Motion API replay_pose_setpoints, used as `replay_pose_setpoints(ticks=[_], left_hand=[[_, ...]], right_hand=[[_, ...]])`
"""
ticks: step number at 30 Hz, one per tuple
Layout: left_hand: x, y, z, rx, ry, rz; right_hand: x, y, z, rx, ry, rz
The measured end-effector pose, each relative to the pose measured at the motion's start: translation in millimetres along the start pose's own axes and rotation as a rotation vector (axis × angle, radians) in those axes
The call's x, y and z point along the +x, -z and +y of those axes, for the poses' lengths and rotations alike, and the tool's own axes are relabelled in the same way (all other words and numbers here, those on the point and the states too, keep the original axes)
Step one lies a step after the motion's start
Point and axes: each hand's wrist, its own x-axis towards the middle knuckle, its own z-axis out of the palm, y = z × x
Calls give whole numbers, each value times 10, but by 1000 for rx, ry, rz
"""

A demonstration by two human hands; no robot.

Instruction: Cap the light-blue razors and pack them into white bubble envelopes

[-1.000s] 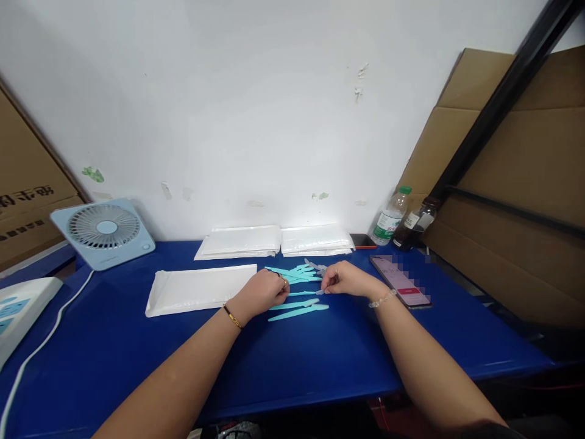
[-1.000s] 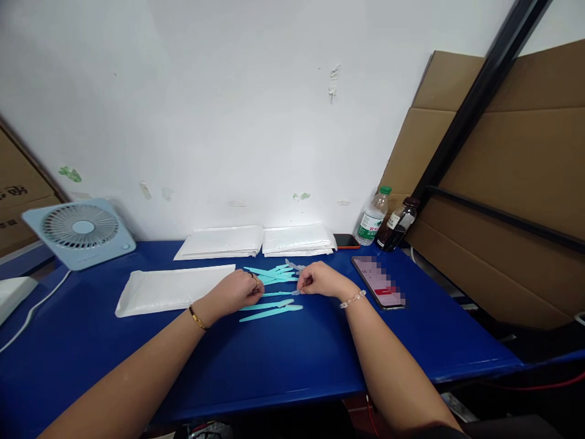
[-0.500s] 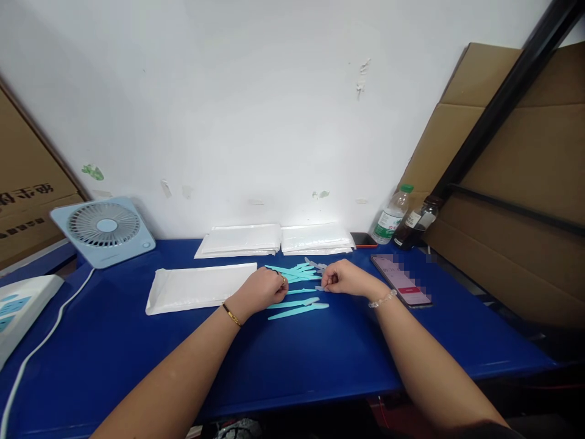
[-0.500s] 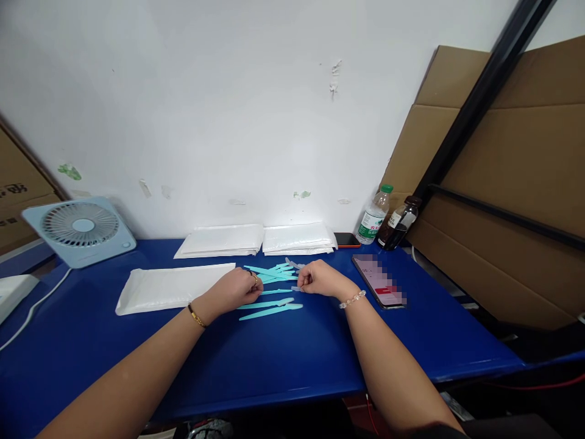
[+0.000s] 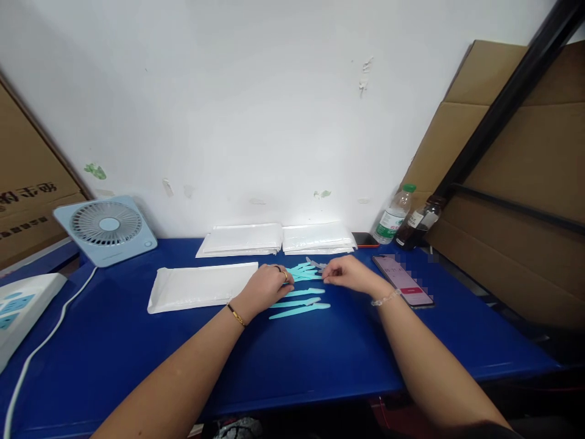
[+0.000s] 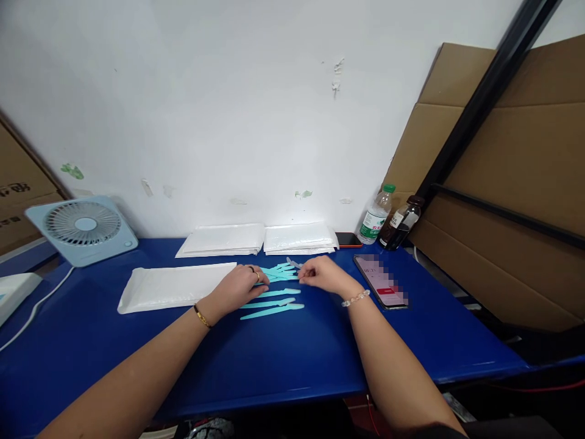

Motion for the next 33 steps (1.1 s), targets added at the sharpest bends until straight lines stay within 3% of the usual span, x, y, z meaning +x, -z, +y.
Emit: replay_pose_setpoints(ticks=[2, 4, 11, 18, 22, 27, 33], left_hand=[[12, -21, -67, 27, 81, 80], [22, -49, -130, 46, 126, 109], [41, -130, -198, 98, 127, 99], [32, -20, -131, 158, 95, 98], [2, 73, -24, -3, 104, 114], [-23, 22, 14, -394, 247, 64], [-8, 43, -15, -449, 327, 37]], right_hand=[[-15, 101, 85, -77, -79, 121], [-17, 156, 149, -153, -126, 159], [61, 12, 236, -229, -55, 67], [8, 38, 256, -85, -191, -67], [-15, 78, 170, -62, -220, -103], [-17, 83, 105, -50, -221, -104], [-13, 79, 73, 24, -270, -128]])
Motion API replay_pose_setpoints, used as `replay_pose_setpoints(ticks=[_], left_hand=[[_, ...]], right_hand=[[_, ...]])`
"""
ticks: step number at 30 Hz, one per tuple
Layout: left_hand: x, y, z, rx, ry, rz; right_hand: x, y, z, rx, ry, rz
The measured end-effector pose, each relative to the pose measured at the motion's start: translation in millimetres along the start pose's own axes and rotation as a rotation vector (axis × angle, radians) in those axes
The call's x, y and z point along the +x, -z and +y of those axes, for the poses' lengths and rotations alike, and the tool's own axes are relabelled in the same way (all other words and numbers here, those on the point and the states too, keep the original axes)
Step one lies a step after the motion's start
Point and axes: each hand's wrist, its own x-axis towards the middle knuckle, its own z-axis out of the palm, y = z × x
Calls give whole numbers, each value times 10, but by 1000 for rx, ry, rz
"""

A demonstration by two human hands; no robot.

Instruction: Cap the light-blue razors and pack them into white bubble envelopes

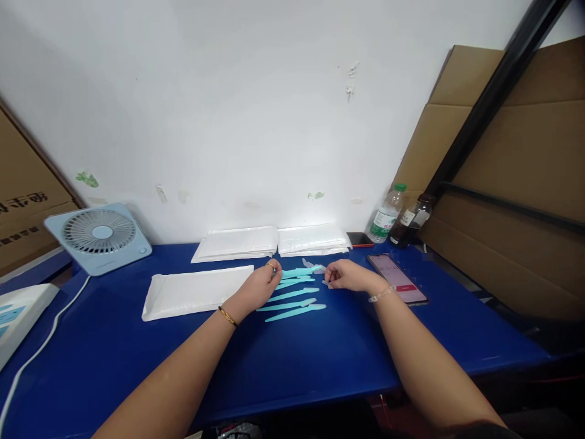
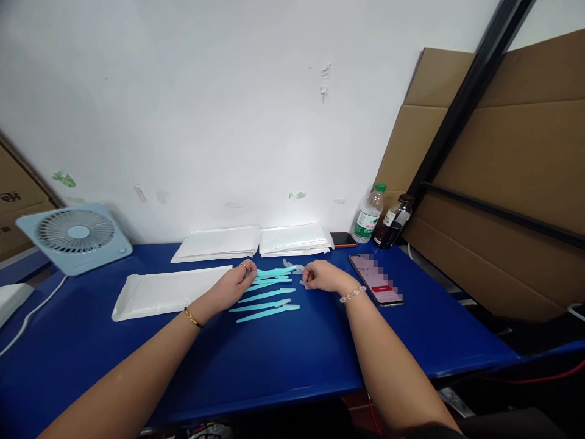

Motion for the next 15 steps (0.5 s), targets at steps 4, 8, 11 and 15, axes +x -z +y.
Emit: replay_pose_setpoints(ticks=[4, 8, 11, 15], left_hand=[[-3, 29, 29, 32, -32, -30], [6, 19, 14, 5, -67, 11], [23, 10, -16, -1, -43, 34], [45, -1, -64, 33, -37, 58]], right_hand=[[-13, 2, -12, -1, 28, -27], [-27, 1, -30, -6, 53, -32], [-28, -7, -43, -11, 71, -28], [-20, -20, -53, -8, 59, -19]])
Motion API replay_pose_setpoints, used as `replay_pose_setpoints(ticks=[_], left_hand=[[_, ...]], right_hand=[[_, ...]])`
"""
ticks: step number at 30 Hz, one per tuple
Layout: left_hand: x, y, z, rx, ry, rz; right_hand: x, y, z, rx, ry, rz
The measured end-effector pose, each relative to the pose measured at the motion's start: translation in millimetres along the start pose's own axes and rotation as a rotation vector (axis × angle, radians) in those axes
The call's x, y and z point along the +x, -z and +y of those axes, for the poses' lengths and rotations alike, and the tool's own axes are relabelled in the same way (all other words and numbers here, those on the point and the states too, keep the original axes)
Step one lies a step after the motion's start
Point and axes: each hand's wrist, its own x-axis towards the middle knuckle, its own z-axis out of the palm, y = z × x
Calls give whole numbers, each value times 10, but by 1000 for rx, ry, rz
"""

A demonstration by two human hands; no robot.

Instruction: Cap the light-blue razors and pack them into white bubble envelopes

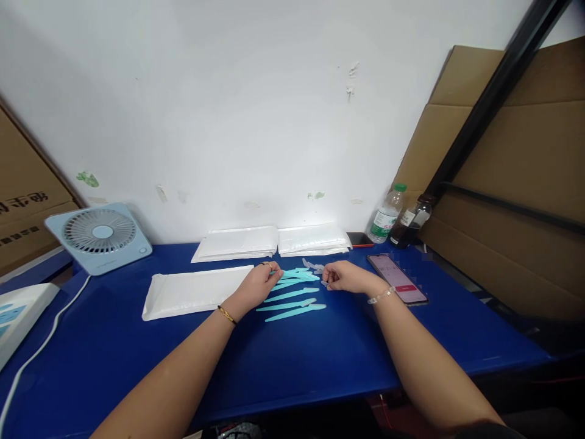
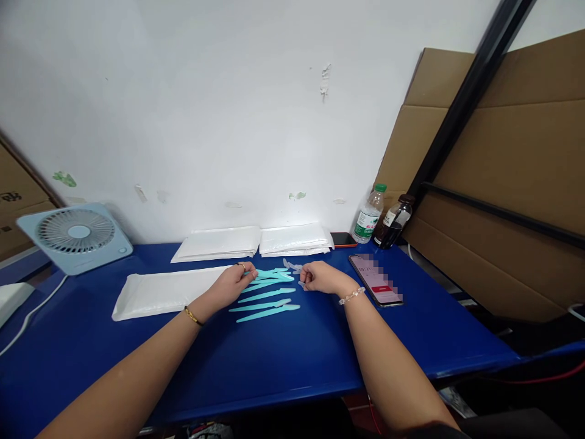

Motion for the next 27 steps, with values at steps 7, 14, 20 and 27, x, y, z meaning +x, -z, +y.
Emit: replay_pose_setpoints(ticks=[7, 14, 20, 27], left_hand=[[29, -23, -79, -9, 9, 51], [31, -19, -56, -5, -9, 56], [15, 10, -33, -13, -7, 63], [14, -23, -12, -5, -16, 36]], right_hand=[[0, 13, -4, 274, 114, 24], [1, -12, -59, 296, 169, 39], [-1, 4, -24, 323, 154, 60], [-7, -23, -105, 325, 160, 45]])
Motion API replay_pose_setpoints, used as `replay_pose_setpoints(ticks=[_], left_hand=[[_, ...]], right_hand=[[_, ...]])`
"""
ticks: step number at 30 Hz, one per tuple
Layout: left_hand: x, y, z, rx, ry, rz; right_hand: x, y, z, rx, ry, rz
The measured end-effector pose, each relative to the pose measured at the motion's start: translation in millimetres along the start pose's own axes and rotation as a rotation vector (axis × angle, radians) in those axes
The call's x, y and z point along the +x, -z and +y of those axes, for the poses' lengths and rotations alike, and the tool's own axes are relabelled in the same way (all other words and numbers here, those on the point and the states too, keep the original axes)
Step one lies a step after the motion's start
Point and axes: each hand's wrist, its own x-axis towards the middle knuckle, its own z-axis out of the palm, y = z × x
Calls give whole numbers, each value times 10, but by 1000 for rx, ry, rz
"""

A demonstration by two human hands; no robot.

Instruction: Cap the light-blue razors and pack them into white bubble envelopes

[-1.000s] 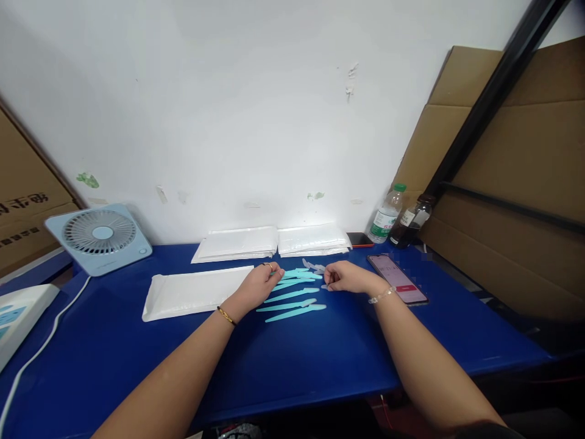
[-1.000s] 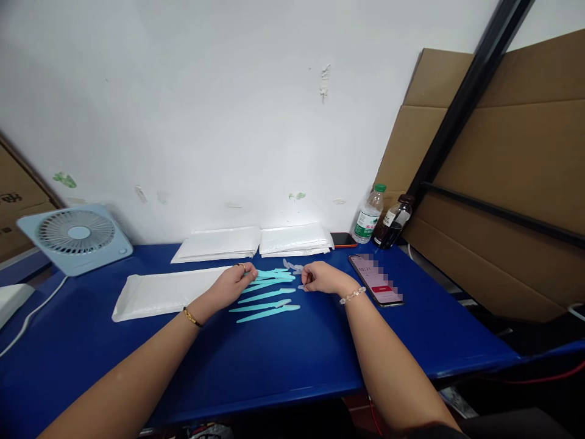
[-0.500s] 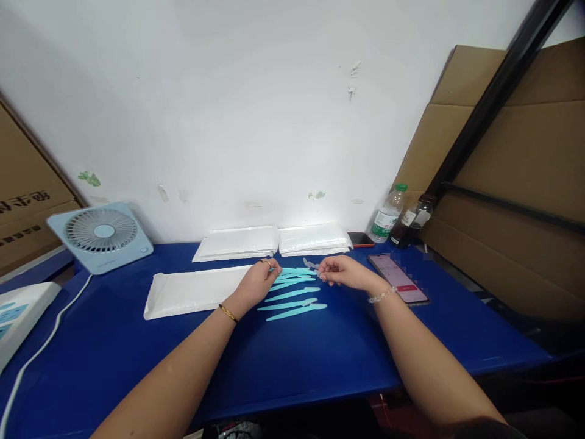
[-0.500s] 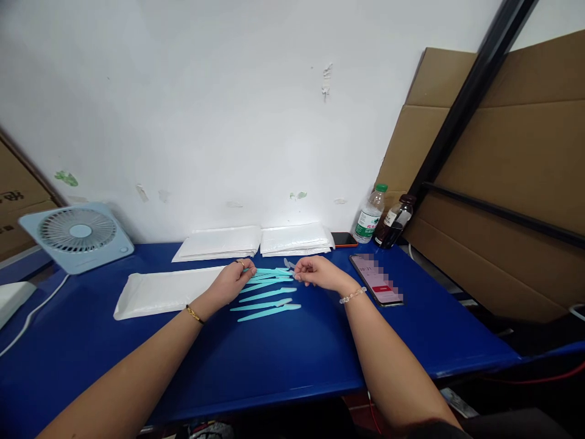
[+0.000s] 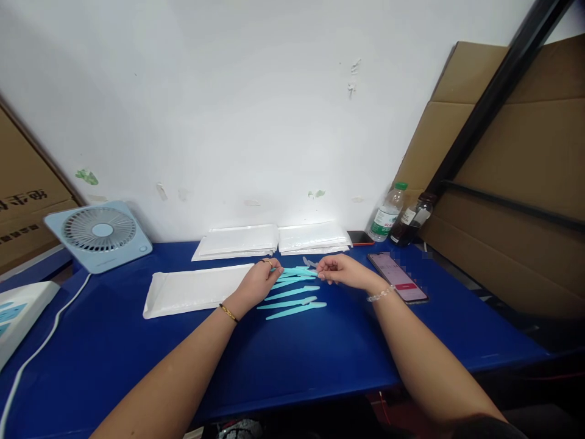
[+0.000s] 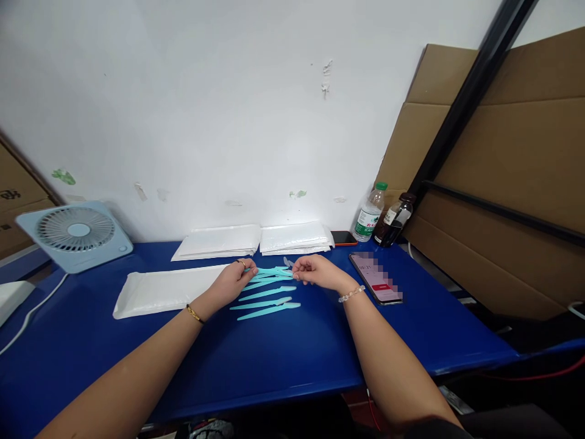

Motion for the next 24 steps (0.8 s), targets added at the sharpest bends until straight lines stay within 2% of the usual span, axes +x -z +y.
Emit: replay_pose_setpoints(ticks=[6, 10, 12, 15, 16, 20, 24], left_hand=[[-50, -33, 81, 43, -54, -28], [-80, -8, 90, 142, -68, -76], [-77, -8, 56, 221, -60, -53], [-52, -30, -18, 324, -48, -47], [-41, -39, -39, 343, -43, -55], [-5, -62, -66, 367, -22, -84], [5, -55, -43, 383, -13, -92]], right_hand=[[1, -81, -51, 2, 14, -45], [-25, -4, 3, -40, -11, -144], [-36, 77, 60, -105, -32, -63], [-18, 186, 192, -314, -34, 190], [0, 202, 241, -380, -27, 240], [107, 136, 374, -504, 50, 258], [176, 16, 344, -611, 89, 213]])
